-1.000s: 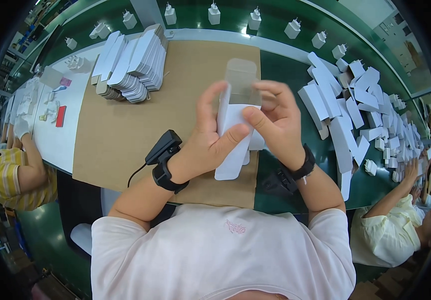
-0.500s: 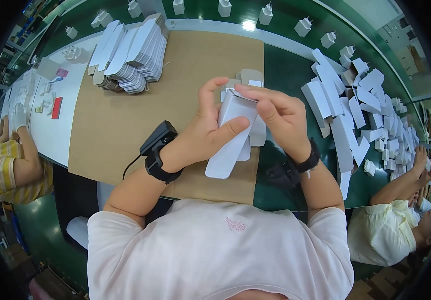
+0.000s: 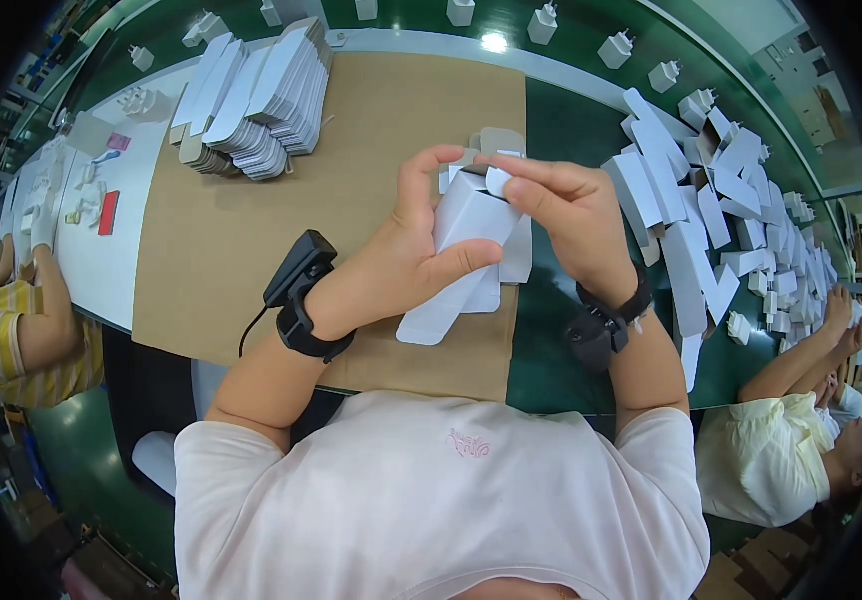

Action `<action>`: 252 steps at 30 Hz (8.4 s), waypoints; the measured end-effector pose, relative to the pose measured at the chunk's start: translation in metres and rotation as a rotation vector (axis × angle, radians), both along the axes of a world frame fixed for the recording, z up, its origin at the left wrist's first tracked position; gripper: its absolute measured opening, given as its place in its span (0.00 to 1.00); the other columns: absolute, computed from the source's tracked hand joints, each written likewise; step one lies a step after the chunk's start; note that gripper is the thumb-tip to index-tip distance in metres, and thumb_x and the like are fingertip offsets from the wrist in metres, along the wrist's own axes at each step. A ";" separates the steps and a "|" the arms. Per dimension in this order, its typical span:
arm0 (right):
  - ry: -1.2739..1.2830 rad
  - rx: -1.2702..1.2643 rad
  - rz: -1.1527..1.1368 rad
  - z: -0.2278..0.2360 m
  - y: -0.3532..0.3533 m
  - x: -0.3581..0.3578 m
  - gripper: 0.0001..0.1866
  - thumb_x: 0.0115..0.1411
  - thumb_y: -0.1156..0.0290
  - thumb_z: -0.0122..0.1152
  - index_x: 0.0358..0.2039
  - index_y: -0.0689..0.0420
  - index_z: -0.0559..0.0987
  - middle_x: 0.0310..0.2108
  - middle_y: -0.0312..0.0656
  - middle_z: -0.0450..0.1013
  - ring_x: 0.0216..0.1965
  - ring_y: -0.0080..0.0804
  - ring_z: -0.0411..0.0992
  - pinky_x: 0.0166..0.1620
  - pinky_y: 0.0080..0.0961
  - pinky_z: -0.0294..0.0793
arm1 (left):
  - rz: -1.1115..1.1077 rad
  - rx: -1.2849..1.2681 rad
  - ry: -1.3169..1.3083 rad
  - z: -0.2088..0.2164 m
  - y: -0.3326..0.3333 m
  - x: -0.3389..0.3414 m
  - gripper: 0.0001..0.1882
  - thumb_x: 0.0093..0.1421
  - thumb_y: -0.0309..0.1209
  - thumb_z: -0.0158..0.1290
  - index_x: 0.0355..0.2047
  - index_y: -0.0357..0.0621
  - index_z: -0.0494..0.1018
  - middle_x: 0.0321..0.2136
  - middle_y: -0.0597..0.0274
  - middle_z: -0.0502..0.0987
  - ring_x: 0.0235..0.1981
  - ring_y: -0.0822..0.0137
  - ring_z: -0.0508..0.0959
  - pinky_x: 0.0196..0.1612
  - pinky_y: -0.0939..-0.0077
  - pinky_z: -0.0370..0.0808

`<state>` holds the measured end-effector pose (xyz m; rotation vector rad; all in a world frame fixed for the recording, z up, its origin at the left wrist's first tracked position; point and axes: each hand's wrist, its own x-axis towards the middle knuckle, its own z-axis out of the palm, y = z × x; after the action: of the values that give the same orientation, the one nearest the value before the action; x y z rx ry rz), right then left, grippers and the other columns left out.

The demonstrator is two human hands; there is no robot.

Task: The person folds flat cardboard templates into boxes by hand and places them onto a pile before removing a rubber band from a new bundle of templates.

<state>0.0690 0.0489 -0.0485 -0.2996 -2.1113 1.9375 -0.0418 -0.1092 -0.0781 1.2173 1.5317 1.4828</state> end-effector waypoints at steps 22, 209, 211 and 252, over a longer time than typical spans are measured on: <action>-0.132 0.984 -0.629 0.027 0.110 0.047 0.16 0.51 0.62 0.60 0.40 0.54 0.75 0.28 0.43 0.75 0.29 0.31 0.73 0.33 0.25 0.70 | 0.238 -0.347 0.564 -0.014 0.006 -0.009 0.37 0.45 0.40 0.60 0.52 0.38 0.59 0.42 0.41 0.67 0.46 0.46 0.68 0.48 0.61 0.66; 0.026 0.049 -0.056 0.006 -0.007 0.002 0.13 0.56 0.73 0.55 0.42 0.63 0.77 0.39 0.43 0.75 0.38 0.25 0.72 0.43 0.20 0.70 | -0.086 0.100 -0.123 -0.007 0.003 0.001 0.43 0.60 0.41 0.49 0.61 0.49 0.29 0.40 0.51 0.70 0.35 0.67 0.74 0.39 0.72 0.71; 0.021 0.031 -0.068 0.007 -0.006 0.001 0.13 0.56 0.73 0.55 0.41 0.63 0.77 0.39 0.43 0.75 0.38 0.25 0.72 0.43 0.20 0.70 | -0.099 0.084 -0.128 -0.006 0.003 0.001 0.43 0.59 0.41 0.49 0.61 0.48 0.29 0.39 0.50 0.70 0.35 0.67 0.74 0.40 0.72 0.71; -0.214 1.111 -0.137 -0.008 -0.018 0.010 0.07 0.48 0.76 0.57 0.29 0.61 0.71 0.24 0.51 0.71 0.27 0.47 0.72 0.29 0.36 0.71 | 0.233 -0.222 0.757 -0.022 0.009 0.000 0.35 0.46 0.36 0.61 0.52 0.34 0.60 0.46 0.45 0.61 0.49 0.47 0.61 0.52 0.61 0.61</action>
<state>0.0793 0.0313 -0.0569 -0.3857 -2.8099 0.4660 -0.0413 -0.1006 -0.1003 1.5999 2.3246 0.9708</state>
